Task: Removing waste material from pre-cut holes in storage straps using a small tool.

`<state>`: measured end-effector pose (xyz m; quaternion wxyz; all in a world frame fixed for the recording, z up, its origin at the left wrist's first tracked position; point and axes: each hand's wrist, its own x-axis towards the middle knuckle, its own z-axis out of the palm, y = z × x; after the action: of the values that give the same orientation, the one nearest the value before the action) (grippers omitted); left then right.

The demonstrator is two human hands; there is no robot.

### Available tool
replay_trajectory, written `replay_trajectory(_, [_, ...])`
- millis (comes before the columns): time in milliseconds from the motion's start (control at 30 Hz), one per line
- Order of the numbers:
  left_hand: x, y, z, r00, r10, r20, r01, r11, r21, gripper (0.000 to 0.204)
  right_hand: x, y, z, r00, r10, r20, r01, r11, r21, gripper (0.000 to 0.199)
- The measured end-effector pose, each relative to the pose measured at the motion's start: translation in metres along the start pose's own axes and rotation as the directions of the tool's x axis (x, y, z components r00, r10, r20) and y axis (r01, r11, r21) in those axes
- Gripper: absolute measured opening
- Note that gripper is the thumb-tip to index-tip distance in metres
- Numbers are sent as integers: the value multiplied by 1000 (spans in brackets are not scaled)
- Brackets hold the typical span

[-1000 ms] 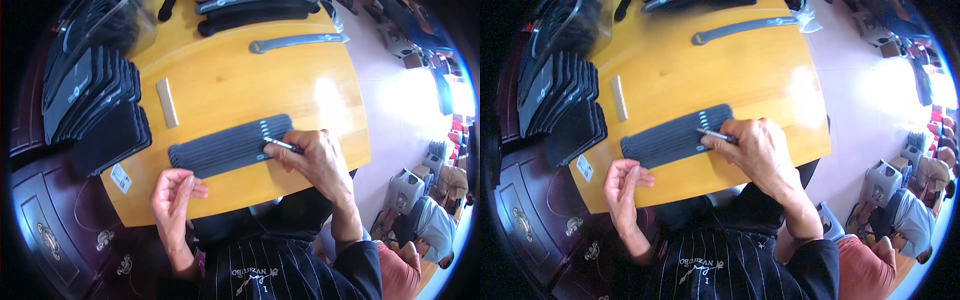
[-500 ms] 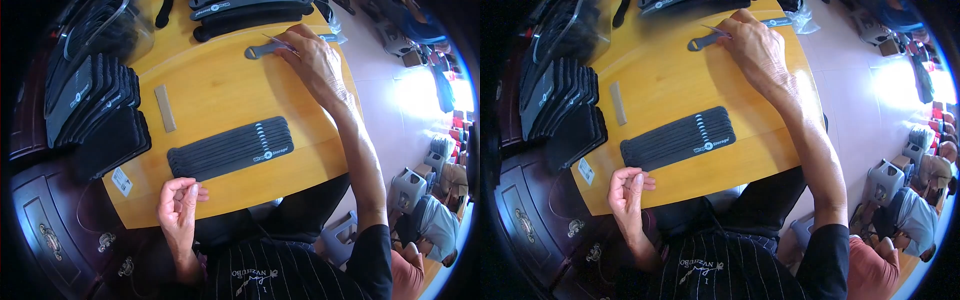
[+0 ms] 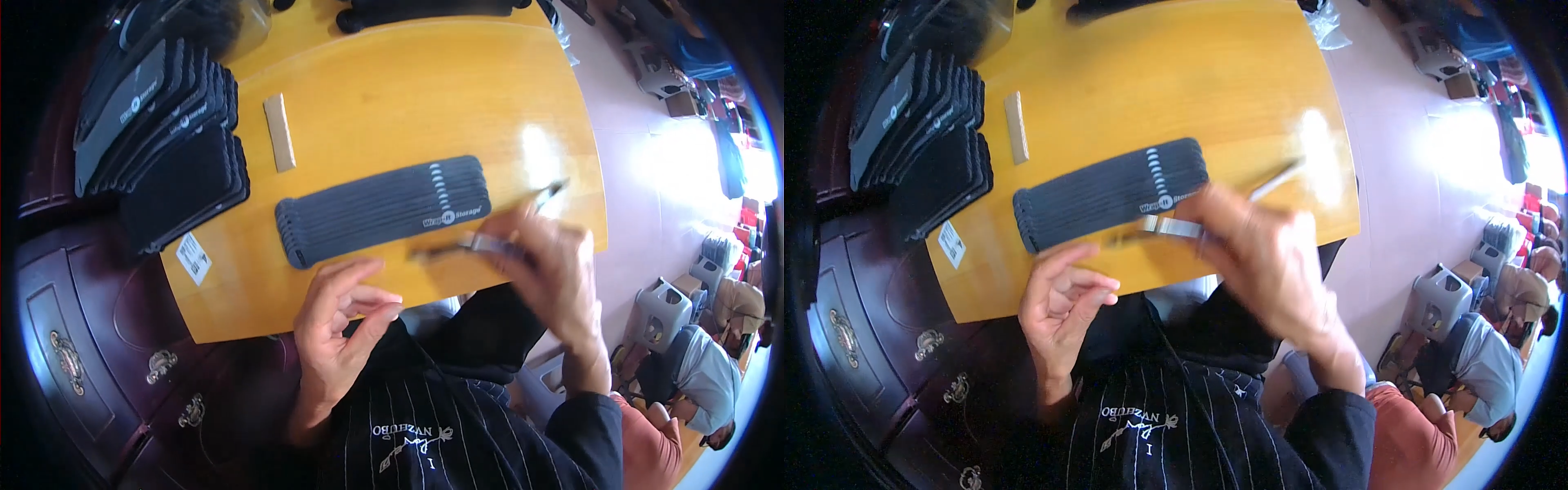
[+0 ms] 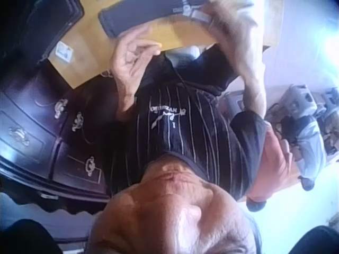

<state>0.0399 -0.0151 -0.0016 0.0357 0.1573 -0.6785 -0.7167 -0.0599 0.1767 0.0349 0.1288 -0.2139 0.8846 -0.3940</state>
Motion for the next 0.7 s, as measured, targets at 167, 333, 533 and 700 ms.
replay_trajectory(167, [-2,-7,-12,967,159,200,-186,975,123,19,-33,-1,16,992,-33,125,23,997,79,20])
replay_trajectory(333, [-10,-8,-38,1000,25,-13,-25,999,23,11,-35,15,19,998,55,6,-55,998,-26,16])
replay_trajectory(533, [-4,-19,-57,991,20,-132,-17,999,28,9,-34,26,9,970,241,-25,-239,970,51,17])
replay_trajectory(700, [-1,-22,-61,976,-7,-218,7,1000,0,12,-27,29,18,927,374,22,-356,859,369,14])
